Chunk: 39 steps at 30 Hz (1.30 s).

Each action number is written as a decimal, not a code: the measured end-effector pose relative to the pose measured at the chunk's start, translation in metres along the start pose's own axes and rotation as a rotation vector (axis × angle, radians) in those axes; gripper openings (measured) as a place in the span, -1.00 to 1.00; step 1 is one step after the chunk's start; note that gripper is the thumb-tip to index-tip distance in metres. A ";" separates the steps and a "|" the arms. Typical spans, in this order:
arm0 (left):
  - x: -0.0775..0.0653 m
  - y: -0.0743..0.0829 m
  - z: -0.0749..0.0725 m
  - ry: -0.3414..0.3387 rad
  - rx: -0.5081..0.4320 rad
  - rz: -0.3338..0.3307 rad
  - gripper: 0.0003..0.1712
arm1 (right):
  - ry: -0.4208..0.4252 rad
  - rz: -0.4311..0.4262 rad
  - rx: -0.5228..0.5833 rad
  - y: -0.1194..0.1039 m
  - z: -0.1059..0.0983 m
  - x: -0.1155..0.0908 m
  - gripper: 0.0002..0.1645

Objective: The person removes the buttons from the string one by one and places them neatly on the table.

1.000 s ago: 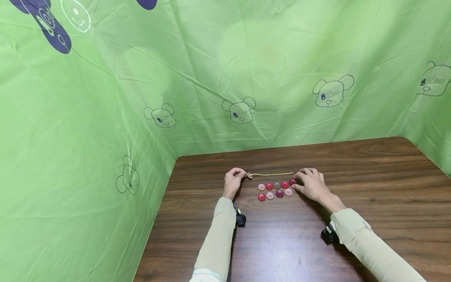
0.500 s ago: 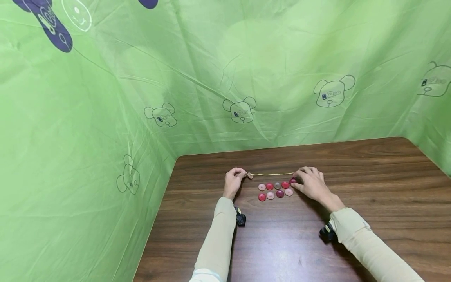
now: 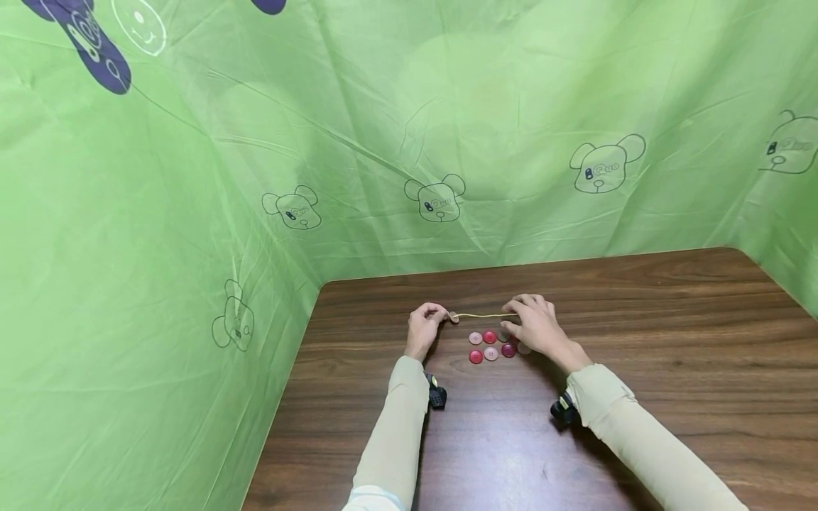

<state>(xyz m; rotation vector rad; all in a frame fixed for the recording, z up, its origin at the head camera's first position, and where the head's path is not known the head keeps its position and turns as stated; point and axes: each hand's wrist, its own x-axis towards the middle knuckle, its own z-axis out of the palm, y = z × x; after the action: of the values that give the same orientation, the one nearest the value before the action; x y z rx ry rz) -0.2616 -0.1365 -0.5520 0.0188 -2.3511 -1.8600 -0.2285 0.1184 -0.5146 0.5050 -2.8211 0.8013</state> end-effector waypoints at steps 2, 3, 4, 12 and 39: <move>0.000 0.000 0.000 0.000 -0.002 -0.001 -0.94 | -0.002 -0.005 0.006 -0.005 0.004 0.004 -0.61; 0.000 0.000 0.000 0.001 -0.003 -0.003 -0.94 | -0.003 -0.006 0.011 -0.008 0.006 0.006 -0.61; 0.000 0.000 0.000 0.002 -0.005 -0.004 -0.93 | -0.004 -0.008 0.018 -0.010 0.008 0.007 -0.62; 0.001 -0.002 0.001 0.005 0.009 0.017 -0.92 | -0.013 -0.015 0.049 -0.024 0.026 0.020 -0.62; 0.001 -0.002 -0.002 -0.008 -0.007 -0.024 -0.90 | -0.078 -0.056 -0.018 -0.061 0.062 0.046 -0.44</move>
<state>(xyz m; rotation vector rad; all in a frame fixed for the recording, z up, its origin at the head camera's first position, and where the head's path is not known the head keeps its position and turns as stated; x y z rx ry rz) -0.2623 -0.1385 -0.5531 0.0389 -2.3592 -1.8830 -0.2529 0.0237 -0.5265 0.6226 -2.8675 0.7603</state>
